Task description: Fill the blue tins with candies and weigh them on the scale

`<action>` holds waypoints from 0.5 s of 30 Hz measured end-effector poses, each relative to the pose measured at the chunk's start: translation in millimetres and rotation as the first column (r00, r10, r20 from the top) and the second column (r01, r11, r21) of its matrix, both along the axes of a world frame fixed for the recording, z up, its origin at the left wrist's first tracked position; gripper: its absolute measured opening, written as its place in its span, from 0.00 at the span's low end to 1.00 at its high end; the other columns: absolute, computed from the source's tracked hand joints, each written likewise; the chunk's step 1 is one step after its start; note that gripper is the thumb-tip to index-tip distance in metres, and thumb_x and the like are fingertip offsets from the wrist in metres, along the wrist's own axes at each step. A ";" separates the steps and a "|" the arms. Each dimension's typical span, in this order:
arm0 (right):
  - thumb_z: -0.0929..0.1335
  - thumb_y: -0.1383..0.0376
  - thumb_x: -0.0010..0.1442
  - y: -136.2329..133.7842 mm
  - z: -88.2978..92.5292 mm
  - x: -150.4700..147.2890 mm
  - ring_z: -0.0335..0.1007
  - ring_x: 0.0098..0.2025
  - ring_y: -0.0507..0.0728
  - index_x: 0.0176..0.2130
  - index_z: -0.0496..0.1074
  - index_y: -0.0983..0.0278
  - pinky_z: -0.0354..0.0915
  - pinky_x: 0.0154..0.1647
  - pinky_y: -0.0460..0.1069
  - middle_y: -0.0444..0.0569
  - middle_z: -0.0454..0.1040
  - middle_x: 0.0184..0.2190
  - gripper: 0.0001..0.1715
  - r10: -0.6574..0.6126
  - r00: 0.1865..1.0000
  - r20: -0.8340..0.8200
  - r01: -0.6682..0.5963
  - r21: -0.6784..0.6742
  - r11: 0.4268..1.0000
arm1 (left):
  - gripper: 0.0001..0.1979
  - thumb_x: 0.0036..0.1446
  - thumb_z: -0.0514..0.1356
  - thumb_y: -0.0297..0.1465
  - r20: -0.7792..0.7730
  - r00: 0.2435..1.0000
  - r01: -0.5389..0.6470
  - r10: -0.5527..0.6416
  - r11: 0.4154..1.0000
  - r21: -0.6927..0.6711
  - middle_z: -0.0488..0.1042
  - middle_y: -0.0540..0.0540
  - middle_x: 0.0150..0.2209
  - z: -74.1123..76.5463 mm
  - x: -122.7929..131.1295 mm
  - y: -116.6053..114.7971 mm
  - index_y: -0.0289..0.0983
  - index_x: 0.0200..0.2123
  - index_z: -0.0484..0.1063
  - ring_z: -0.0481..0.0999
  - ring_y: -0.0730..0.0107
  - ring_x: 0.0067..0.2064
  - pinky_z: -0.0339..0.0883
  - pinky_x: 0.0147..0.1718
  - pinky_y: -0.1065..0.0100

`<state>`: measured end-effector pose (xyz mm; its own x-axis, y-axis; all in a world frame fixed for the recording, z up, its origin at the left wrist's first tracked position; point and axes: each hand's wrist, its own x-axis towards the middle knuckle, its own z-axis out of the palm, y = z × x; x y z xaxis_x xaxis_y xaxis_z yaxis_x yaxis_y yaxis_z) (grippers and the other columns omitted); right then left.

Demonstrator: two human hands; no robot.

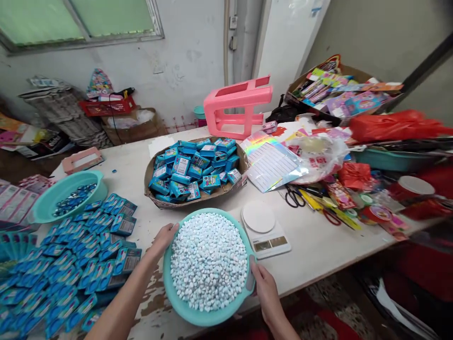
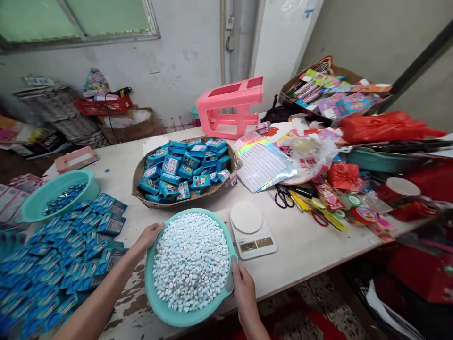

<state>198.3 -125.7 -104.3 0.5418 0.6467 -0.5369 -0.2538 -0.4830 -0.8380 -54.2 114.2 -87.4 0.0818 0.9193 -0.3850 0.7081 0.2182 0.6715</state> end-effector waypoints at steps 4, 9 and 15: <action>0.66 0.40 0.48 4.9 -1.0 11.2 0.58 0.20 0.51 0.25 0.66 0.63 0.61 0.15 0.45 0.41 0.62 0.19 0.29 0.058 0.993 -0.103 -0.060 -0.018 0.998 | 0.25 0.47 0.51 0.53 -0.054 0.999 -0.008 0.005 0.998 -0.063 0.75 0.43 0.27 0.1 10.5 16.4 0.37 0.25 0.71 0.74 0.54 0.34 0.63 0.30 0.64; 0.67 0.39 0.46 5.3 -2.7 27.9 0.61 0.19 0.52 0.28 0.70 0.63 0.66 0.16 0.48 0.42 0.64 0.19 0.30 0.145 0.953 -0.265 -0.154 -0.013 0.988 | 0.25 0.49 0.51 0.53 -0.384 0.919 0.060 -0.087 0.995 -0.083 0.77 0.39 0.37 29.6 26.7 31.1 0.38 0.35 0.73 0.74 0.49 0.41 0.63 0.36 0.61; 0.65 0.40 0.51 6.9 -7.2 49.9 0.62 0.19 0.51 0.31 0.70 0.64 0.62 0.17 0.44 0.42 0.65 0.18 0.29 0.362 0.873 -0.325 -0.363 0.060 0.930 | 0.31 0.56 0.46 0.50 -0.606 0.749 -0.105 0.270 0.950 0.293 0.74 0.30 0.44 57.9 86.1 96.6 0.35 0.54 0.59 0.72 0.42 0.47 0.64 0.40 0.52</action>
